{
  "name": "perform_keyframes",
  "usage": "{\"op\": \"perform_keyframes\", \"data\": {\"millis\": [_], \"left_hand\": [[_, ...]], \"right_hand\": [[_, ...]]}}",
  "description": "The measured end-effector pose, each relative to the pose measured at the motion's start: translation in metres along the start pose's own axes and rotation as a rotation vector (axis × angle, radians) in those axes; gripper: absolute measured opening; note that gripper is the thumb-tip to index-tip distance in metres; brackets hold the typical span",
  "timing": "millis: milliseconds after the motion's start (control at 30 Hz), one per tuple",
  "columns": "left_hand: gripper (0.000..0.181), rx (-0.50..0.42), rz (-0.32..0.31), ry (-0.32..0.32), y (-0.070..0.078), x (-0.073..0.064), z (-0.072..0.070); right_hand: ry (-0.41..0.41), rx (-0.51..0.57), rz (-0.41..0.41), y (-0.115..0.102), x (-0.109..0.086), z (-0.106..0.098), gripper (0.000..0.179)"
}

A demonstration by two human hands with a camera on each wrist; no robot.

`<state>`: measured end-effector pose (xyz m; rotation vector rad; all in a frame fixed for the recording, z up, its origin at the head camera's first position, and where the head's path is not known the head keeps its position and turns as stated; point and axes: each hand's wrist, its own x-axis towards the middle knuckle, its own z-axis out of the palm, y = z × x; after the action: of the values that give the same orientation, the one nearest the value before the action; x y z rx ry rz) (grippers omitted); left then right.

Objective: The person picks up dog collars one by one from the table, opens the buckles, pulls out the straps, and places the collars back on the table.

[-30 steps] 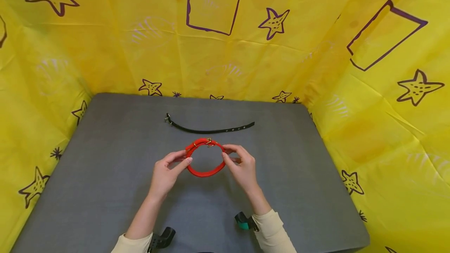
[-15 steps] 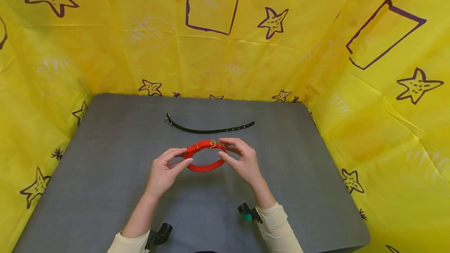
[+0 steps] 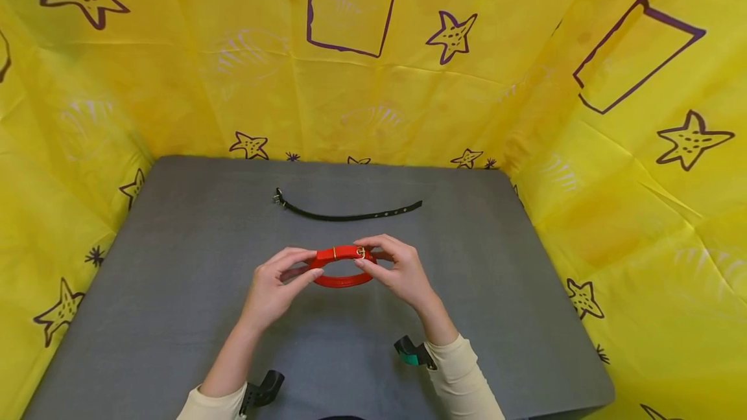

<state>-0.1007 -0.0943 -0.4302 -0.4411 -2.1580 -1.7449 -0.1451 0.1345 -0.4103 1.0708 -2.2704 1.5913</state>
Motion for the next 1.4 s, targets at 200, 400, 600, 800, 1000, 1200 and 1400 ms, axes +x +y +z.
{"op": "perform_keyframes", "data": {"millis": [200,400,600,800,1000,1200,1400], "left_hand": [[0.029,0.002,-0.003,-0.017,-0.003,0.0,0.0],[0.029,-0.004,0.0,-0.035,-0.005,-0.001,-0.001],[0.03,-0.013,-0.007,-0.053,-0.005,-0.001,-0.003],[0.032,0.028,-0.037,-0.079,-0.002,0.002,-0.002],[0.034,0.065,-0.046,-0.105,0.003,0.008,-0.001],[0.033,0.079,-0.03,-0.109,0.008,0.009,0.001],[0.03,0.099,0.006,-0.089,0.008,0.008,0.004]], "right_hand": [[-0.005,0.008,-0.001,0.002,-0.002,0.001,0.026],[-0.003,0.028,0.005,0.003,-0.004,0.003,0.025],[0.006,0.029,-0.01,0.003,-0.005,0.004,0.024],[0.003,0.026,-0.043,0.002,-0.005,0.006,0.025],[-0.005,0.013,-0.079,0.004,-0.005,0.007,0.027],[-0.028,-0.006,-0.132,0.005,-0.005,0.008,0.028],[-0.039,-0.034,-0.178,0.005,-0.002,0.009,0.03]]}}
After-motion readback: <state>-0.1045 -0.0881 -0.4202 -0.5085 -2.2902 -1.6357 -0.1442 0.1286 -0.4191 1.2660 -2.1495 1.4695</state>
